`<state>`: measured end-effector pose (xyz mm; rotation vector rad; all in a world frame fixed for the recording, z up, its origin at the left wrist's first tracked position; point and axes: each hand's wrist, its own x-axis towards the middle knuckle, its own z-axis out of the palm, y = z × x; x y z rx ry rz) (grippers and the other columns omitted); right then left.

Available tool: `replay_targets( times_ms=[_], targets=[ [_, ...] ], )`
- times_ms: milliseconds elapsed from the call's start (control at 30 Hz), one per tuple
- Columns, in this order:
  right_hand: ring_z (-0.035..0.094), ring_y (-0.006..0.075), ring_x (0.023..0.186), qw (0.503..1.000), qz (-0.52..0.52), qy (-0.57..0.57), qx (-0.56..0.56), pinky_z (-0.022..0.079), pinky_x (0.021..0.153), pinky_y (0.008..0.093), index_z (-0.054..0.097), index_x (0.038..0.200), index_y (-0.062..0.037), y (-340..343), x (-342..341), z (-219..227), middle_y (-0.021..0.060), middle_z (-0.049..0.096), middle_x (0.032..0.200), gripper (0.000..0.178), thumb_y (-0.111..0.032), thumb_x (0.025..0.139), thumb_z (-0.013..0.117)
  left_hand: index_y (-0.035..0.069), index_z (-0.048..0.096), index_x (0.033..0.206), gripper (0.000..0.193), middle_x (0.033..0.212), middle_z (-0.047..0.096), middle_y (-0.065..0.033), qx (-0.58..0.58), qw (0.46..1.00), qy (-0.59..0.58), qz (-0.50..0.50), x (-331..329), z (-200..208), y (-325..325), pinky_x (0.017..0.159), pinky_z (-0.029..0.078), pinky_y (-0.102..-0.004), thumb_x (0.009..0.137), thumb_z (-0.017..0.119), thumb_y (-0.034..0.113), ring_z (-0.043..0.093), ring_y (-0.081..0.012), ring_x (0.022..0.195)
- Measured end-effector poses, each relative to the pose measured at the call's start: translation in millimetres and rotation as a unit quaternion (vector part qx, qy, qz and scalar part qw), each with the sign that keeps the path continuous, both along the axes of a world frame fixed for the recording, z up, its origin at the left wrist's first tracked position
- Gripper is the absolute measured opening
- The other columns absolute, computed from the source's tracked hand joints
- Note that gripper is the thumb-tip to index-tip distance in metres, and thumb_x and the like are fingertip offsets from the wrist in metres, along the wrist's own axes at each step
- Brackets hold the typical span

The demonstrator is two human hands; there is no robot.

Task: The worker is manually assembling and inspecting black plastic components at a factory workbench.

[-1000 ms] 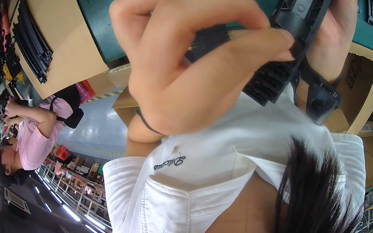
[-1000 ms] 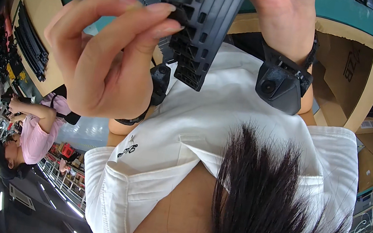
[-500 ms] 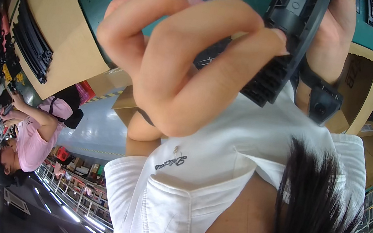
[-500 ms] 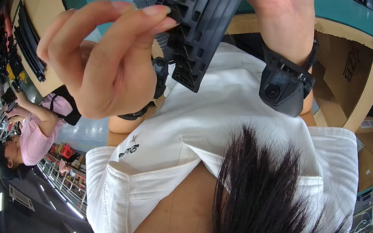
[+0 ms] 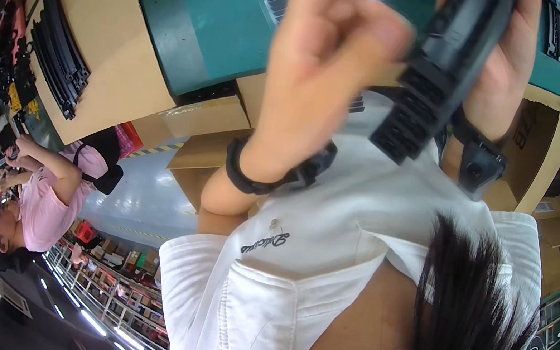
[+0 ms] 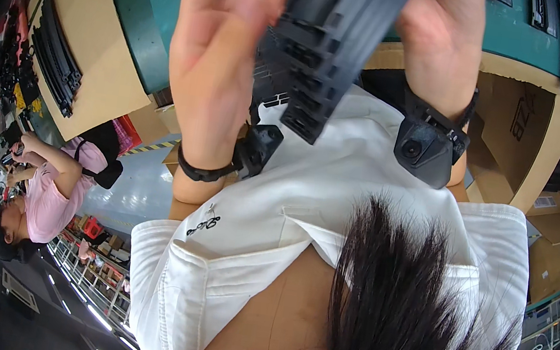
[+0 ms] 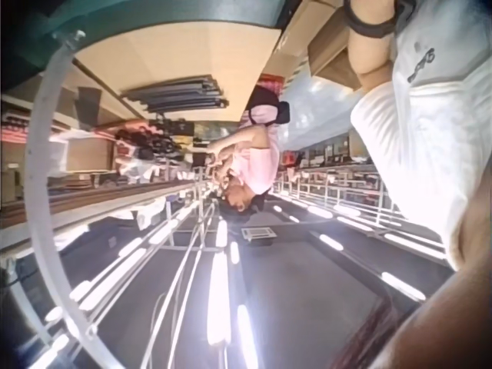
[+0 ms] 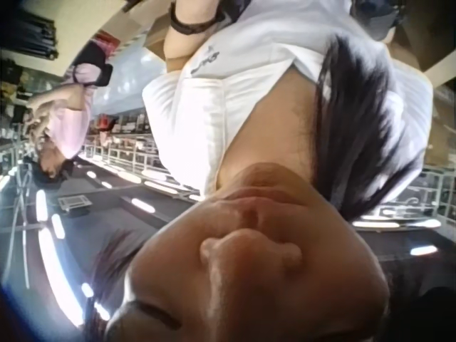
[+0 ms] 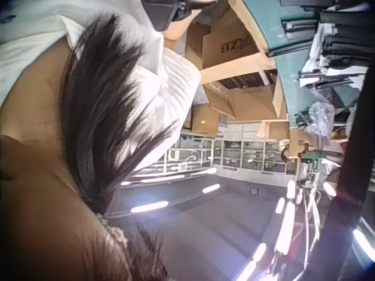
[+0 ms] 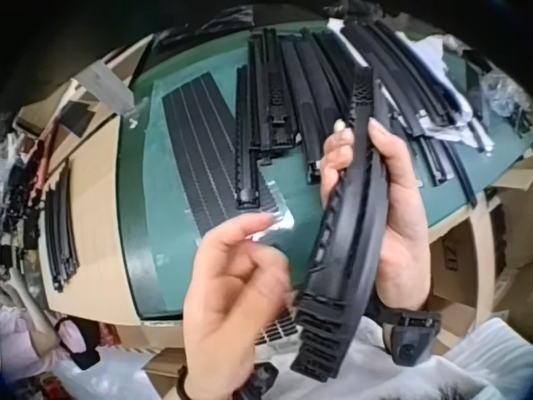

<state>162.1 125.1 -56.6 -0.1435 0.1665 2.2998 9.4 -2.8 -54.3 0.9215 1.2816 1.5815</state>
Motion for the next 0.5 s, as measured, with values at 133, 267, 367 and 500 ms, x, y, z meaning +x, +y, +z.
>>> replay_targets(
  times_ms=[133,267,367,500],
  targets=[
    [0.068,0.0188,0.095,0.998,-0.028,-0.038,0.042,0.062,0.093,0.0376,0.059,0.118,0.0017,6,8,-4,0.0063,0.063,0.102,0.027,-0.019,0.102,0.065,0.007,0.069,0.112,0.03,0.092,0.067,-0.0035,-0.066,0.975,0.193,0.088,2,-18,2,0.079,0.048,-0.0314,0.084,0.08,0.008,0.059,-0.0187,0.084],
    [0.068,0.0186,0.094,0.981,-0.074,-0.124,0.132,0.063,0.09,0.0377,0.058,0.117,0.0015,13,10,-12,0.006,0.063,0.102,0.027,-0.02,0.101,0.065,0.01,0.077,0.092,0.015,0.088,0.069,-0.0021,-0.05,0.856,0.496,0.136,2,-41,4,0.079,0.048,-0.0314,0.078,0.083,0.007,0.062,-0.0205,0.086],
    [0.068,0.0191,0.094,0.988,-0.047,-0.109,0.1,0.064,0.09,0.0378,0.058,0.116,0.0018,12,11,-6,0.0067,0.063,0.102,0.026,-0.018,0.101,0.064,0.013,0.077,0.083,0.012,0.089,0.069,0.0013,-0.042,0.819,0.554,0.144,4,-48,6,0.077,0.046,-0.0335,0.075,0.084,0.009,0.06,-0.0224,0.086],
    [0.069,0.0195,0.094,0.989,-0.055,-0.089,0.105,0.063,0.09,0.0379,0.058,0.116,0.002,15,11,-10,0.0069,0.062,0.101,0.025,-0.018,0.102,0.064,0.013,0.075,0.081,0.009,0.089,0.069,0.0014,-0.054,0.795,0.584,0.151,7,-50,9,0.079,0.043,-0.0327,0.077,0.083,0.011,0.061,-0.0232,0.089]
  ],
)
